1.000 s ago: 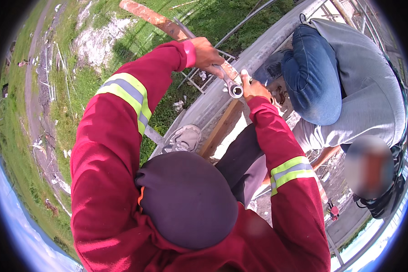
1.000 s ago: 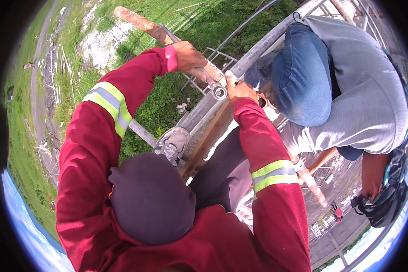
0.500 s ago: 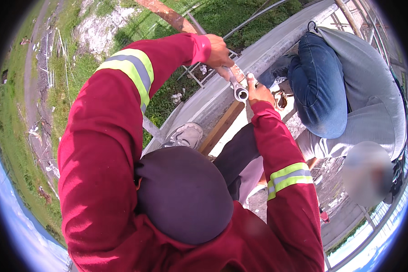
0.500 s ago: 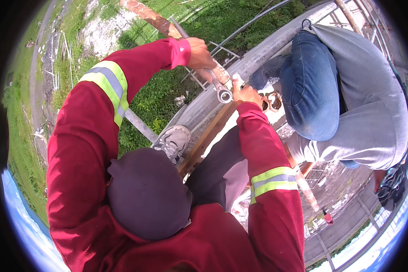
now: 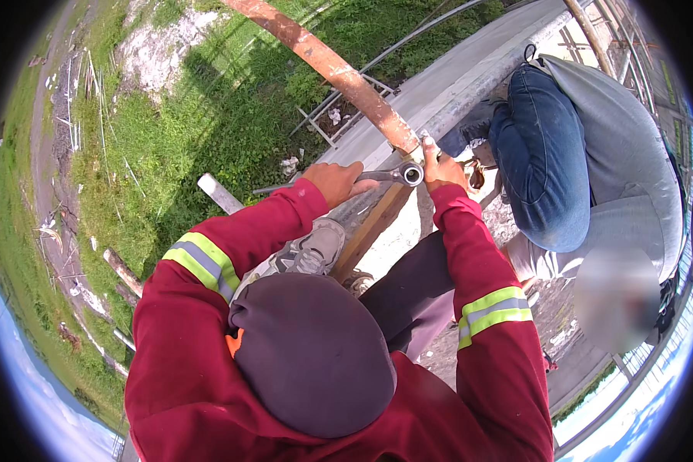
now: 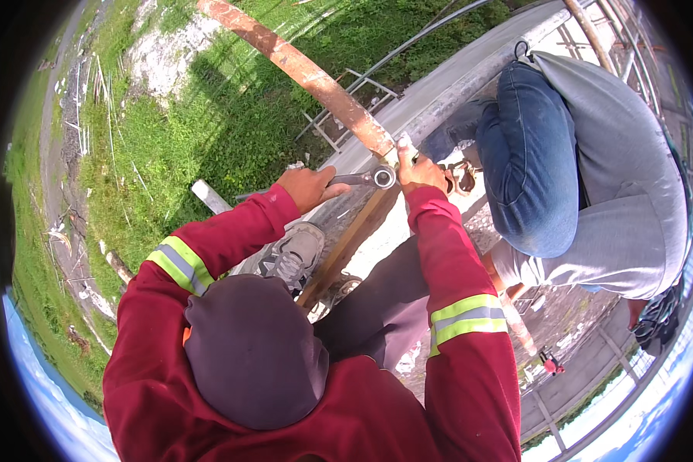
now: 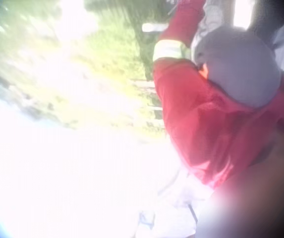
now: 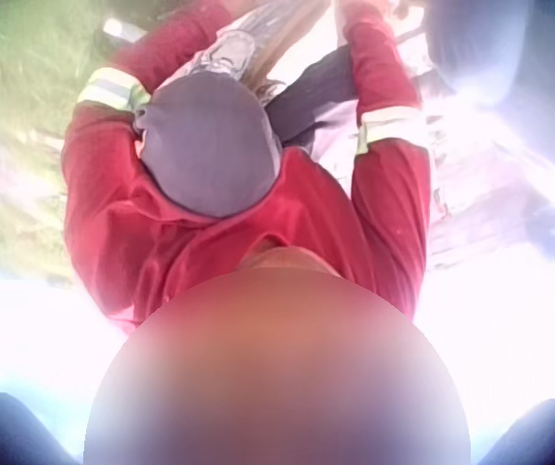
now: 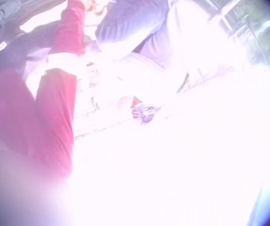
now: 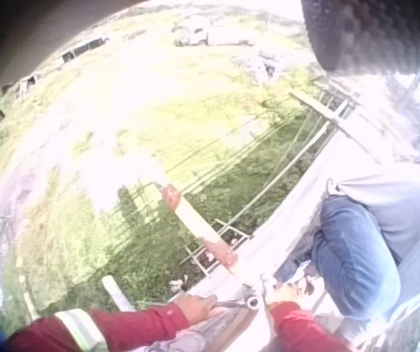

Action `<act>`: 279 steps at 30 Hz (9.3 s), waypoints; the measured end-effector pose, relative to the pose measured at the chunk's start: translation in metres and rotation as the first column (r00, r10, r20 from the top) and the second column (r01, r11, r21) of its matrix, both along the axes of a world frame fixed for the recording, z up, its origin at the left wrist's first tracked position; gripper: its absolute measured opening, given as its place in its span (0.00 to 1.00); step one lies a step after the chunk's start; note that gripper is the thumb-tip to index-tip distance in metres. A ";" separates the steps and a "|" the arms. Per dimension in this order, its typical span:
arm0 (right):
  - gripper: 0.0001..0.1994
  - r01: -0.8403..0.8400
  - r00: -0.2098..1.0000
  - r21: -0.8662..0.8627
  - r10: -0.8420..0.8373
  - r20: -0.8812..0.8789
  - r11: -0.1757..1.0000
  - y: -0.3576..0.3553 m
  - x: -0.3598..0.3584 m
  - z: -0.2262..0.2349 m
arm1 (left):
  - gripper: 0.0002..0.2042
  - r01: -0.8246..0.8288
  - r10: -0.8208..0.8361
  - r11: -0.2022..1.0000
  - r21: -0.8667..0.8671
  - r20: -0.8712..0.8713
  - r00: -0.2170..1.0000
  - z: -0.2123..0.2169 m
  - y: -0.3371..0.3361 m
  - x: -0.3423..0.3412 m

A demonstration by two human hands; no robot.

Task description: The person assembles scaffolding by attaching metal clamps to intersecting poles and tightening them with a wrench. The person repeatedly positions clamps, aligns poles, and secures joints while working on an elevated platform.

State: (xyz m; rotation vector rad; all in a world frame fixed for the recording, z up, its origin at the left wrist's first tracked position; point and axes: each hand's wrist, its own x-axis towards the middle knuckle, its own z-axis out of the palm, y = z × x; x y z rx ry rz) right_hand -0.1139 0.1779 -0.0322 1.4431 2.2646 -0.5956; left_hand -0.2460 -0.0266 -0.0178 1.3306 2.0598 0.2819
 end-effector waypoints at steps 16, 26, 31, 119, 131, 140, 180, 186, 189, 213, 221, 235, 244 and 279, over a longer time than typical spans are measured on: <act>0.46 -0.032 0.999 -0.079 0.033 0.006 0.996 0.006 0.001 0.004 | 0.30 0.179 -0.179 0.974 -0.140 0.013 0.984 0.015 0.023 -0.032; 0.47 -0.080 0.995 -0.041 0.078 -0.055 0.996 0.004 0.003 0.006 | 0.32 -0.009 0.005 1.000 0.016 0.191 0.982 -0.013 -0.006 0.009; 0.47 -0.060 0.998 -0.016 0.060 0.001 0.998 0.005 0.001 0.007 | 0.29 0.439 -0.439 0.898 0.018 0.034 0.898 0.003 0.042 -0.056; 0.39 -0.045 0.975 -0.039 0.035 -0.218 0.998 0.003 0.029 -0.007 | 0.21 0.026 0.563 0.822 -0.569 0.804 -0.194 -0.205 0.106 -0.034; 0.35 -0.026 0.970 -0.142 -0.010 -0.244 0.990 0.007 0.030 -0.007 | 0.11 -0.078 0.363 0.883 -0.463 0.778 -0.512 -0.188 0.087 -0.011; 0.39 -0.043 0.951 -0.138 -0.002 -0.309 0.989 0.013 0.038 -0.019 | 0.16 -0.022 0.441 0.860 -0.510 0.764 -0.472 -0.188 0.090 -0.010; 0.48 -0.038 0.991 -0.143 0.019 -0.132 0.989 0.017 0.048 -0.034 | 0.08 -0.104 0.401 0.866 -0.489 0.803 -0.441 -0.196 0.095 -0.009; 0.34 -0.041 0.979 0.015 0.043 -0.198 0.999 0.000 0.030 -0.013 | 0.12 -0.082 0.420 0.870 -0.487 0.817 -0.395 -0.187 0.093 -0.016; 0.37 0.016 0.985 -0.116 -0.035 -0.167 0.993 -0.003 0.016 0.008 | 0.12 -0.003 0.482 0.865 -0.502 0.831 -0.277 -0.187 0.096 -0.012; 0.40 -0.023 0.996 -0.137 0.035 0.082 0.990 0.002 0.017 0.003 | 0.08 0.079 0.231 0.973 -0.217 0.914 -0.332 -0.229 0.111 -0.007; 0.46 0.008 0.995 -0.177 0.010 0.103 0.984 0.002 0.007 0.016 | 0.08 0.069 0.430 0.892 -0.448 0.788 -0.441 -0.219 0.111 -0.008; 0.45 0.005 0.999 -0.056 -0.003 0.044 0.998 0.000 0.015 0.001 | 0.10 0.026 0.403 0.894 -0.446 0.779 -0.481 -0.217 0.111 -0.002; 0.41 0.035 0.972 -0.143 -0.067 -0.224 0.989 0.000 0.018 -0.001 | 0.16 -0.087 0.603 0.789 -0.608 0.741 0.294 -0.213 0.087 -0.052; 0.39 -0.012 0.983 -0.084 -0.004 -0.182 0.996 0.001 0.022 -0.010 | 0.25 0.108 -0.121 0.993 0.057 0.561 0.819 -0.186 0.093 -0.049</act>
